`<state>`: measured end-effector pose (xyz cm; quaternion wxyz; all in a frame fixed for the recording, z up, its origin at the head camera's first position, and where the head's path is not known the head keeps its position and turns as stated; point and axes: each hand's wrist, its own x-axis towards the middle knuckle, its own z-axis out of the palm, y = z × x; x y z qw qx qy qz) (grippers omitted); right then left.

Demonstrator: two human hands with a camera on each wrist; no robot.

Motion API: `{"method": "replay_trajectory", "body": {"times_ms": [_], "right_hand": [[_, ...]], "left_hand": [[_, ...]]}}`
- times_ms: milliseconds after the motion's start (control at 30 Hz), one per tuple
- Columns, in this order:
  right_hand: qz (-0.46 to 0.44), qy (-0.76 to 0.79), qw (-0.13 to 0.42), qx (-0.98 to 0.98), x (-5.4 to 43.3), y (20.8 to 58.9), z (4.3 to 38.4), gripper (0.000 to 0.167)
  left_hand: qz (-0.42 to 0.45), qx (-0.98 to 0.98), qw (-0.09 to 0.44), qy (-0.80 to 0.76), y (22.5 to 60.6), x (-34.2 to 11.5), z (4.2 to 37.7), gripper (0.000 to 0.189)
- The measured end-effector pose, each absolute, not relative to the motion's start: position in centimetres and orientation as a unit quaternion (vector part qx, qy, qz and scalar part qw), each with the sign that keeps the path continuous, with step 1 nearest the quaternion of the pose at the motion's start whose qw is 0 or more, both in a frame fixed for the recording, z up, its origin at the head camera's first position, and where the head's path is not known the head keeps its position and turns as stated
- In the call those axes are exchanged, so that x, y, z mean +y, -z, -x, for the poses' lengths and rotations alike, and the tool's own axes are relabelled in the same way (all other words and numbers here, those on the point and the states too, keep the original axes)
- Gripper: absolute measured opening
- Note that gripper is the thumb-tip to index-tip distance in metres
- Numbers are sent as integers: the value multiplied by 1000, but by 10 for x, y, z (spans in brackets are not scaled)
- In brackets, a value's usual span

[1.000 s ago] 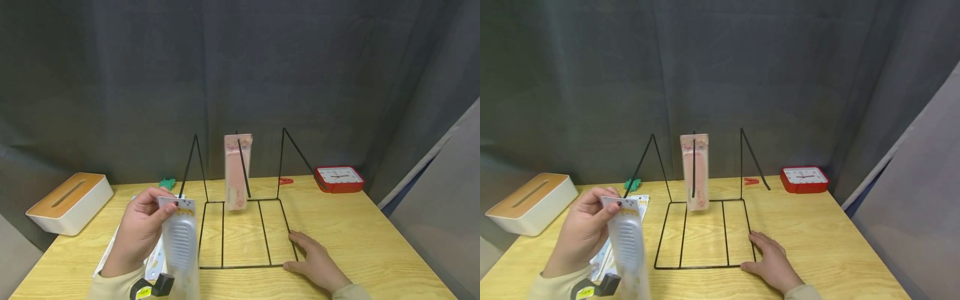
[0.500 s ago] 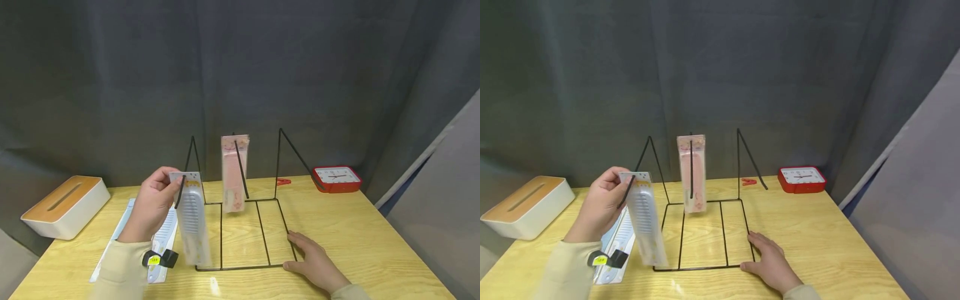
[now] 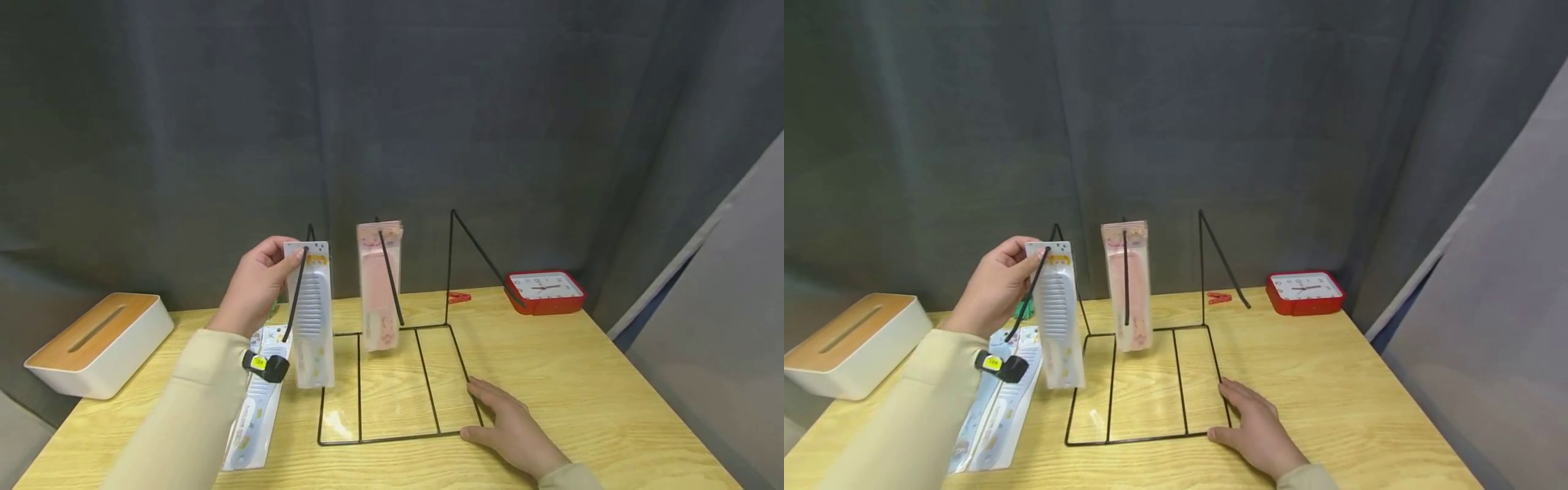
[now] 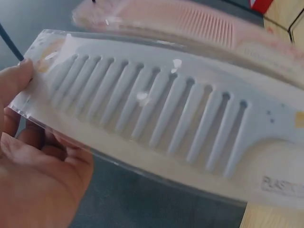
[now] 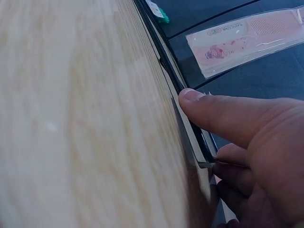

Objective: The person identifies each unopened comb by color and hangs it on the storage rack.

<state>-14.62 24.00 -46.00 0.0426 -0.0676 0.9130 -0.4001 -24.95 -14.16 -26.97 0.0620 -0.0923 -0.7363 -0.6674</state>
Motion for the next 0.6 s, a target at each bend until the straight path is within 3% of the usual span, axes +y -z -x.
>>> {"method": "replay_trajectory", "body": {"times_ms": [200,433,600], "right_hand": [[62,400,42,913,241,461,146,85],[58,397,43,915,242,461,144,86],[64,405,40,911,240,460,145,85]], "left_hand": [[74,-758,77,644,265,-141,276,11],[78,-766,53,636,267,-145,283,14],[66,-794,28,604,293,-166,287,30]]}}
